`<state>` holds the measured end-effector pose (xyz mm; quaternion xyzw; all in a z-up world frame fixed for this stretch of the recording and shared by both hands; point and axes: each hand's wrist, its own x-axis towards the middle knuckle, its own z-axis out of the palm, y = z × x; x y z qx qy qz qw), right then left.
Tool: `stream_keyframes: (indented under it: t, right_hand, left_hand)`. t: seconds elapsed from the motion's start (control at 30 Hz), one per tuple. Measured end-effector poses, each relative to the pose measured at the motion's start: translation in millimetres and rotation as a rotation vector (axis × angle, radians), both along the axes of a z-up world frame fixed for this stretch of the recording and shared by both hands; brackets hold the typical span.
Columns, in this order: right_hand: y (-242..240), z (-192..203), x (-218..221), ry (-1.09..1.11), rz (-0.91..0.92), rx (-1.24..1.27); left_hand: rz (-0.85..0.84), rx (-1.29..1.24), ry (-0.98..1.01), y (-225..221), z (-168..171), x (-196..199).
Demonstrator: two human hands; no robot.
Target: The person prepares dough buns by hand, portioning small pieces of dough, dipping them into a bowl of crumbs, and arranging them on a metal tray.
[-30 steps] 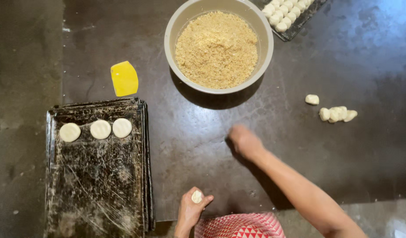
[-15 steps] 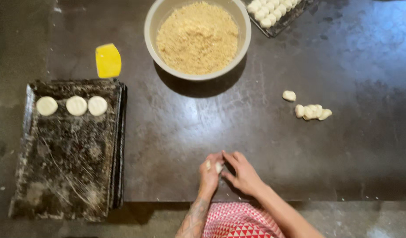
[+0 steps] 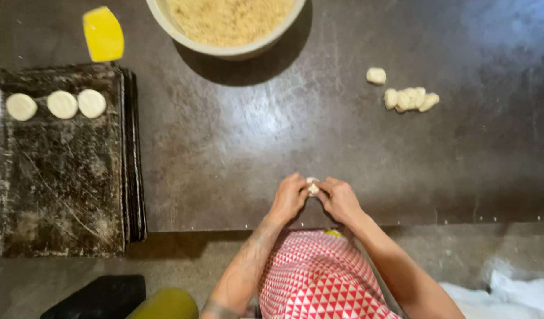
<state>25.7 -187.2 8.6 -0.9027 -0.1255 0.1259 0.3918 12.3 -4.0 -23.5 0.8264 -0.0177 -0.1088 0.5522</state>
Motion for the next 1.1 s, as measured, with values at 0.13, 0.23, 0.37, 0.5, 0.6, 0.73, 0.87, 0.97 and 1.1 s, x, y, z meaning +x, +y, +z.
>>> stream_keyframes:
  t: [0.13,0.23,0.37,0.5,0.6,0.73,0.87,0.97,1.1]
  right_hand:
    - [0,-11,-1,-0.102,0.028,-0.088]
    - [5,11,27,-0.029,0.064,-0.180]
    - [18,39,65,-0.183,-0.067,-0.103]
    - [73,14,53,-0.559,-0.267,-0.251]
    - [81,-13,61,-0.423,-0.034,-0.356]
    - [59,-41,47,-0.337,-0.030,-0.057]
    - [23,-40,48,-0.197,-0.222,0.344]
    - [0,-26,24,-0.061,-0.366,0.264]
    - [-16,-37,-11,0.074,-0.458,0.351]
  left_hand:
    - [-0.083,0.265,-0.227,-10,-9,16]
    - [-0.074,0.338,-0.258,-15,6,3]
    - [-0.106,0.156,-0.011,4,26,-27]
    - [0.219,-0.325,0.287,49,31,-65]
    - [0.344,-0.264,0.188,52,19,-48]
    - [0.184,0.060,0.168,6,18,-24]
    - [0.055,0.259,-0.208,-28,10,2]
    - [-0.139,0.214,-0.377,-16,11,-2]
    - [-0.337,-0.067,0.083,36,32,-31]
